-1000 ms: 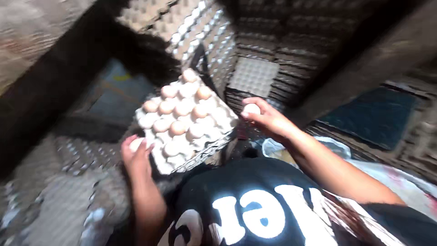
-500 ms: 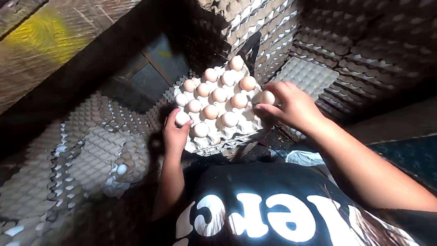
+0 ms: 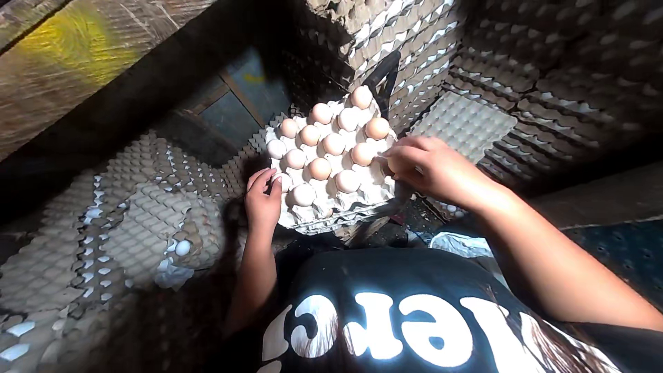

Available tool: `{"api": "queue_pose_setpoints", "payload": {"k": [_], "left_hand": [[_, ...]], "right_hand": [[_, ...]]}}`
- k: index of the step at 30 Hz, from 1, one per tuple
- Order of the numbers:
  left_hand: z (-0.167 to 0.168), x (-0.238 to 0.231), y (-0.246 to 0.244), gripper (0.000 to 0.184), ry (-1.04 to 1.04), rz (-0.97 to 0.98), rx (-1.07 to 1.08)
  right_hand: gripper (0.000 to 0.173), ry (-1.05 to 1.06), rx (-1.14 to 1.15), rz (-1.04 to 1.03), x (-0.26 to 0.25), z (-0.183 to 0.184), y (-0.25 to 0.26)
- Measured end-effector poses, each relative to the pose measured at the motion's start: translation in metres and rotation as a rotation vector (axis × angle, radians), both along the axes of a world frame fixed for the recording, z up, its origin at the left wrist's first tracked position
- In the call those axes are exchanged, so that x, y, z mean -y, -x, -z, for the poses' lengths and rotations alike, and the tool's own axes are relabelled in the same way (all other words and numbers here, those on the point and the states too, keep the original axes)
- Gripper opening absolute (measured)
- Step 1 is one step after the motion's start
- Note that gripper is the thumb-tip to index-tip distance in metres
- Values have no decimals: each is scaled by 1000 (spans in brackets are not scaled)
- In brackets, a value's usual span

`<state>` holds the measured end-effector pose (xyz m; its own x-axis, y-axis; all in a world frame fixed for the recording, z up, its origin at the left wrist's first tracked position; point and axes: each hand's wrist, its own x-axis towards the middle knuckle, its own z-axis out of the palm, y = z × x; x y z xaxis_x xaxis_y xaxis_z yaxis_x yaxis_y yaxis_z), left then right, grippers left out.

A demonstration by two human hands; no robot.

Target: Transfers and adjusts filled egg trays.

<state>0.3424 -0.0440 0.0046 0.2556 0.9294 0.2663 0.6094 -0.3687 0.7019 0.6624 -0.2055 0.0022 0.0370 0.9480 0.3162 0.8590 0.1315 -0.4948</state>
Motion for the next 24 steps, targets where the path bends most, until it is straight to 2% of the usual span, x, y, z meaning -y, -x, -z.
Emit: {"api": "queue_pose_setpoints", "payload": {"k": [4,8,10,13,15,17,19,20,22,24], "left_hand": [[-8,5,13,29,25,8,31],[-15,5,20,30,-4,-16,54],[-23,-7,16,29,-1,-4,23],[-30,-50,0,26,-33,92,-43],[-33,-80,-15,31,-12,213,-165],[-34,-101,-31,49,56,315,-403],[-29,-115,-42,63,82,354,-602],[-29,-118,-43,63,87,366,-636],[-32,-120,-38,60,113,379,-548],[-38,-116,-24,58,195,358,-205]], "right_hand": [[34,-3,-17,-59,6,6,-4],[29,-48,4,-35,1,-8,-10],[27,-44,10,-32,-14,-19,-12],[31,15,47,-21,-50,-26,-20],[40,152,82,-23,-73,-30,-26],[50,315,83,-22,-85,-35,-26],[49,335,98,-6,-90,-33,-26],[48,315,110,1,-93,-30,-27],[51,264,107,2,-96,-18,-33],[50,217,22,-2,-95,-10,-39]]}}
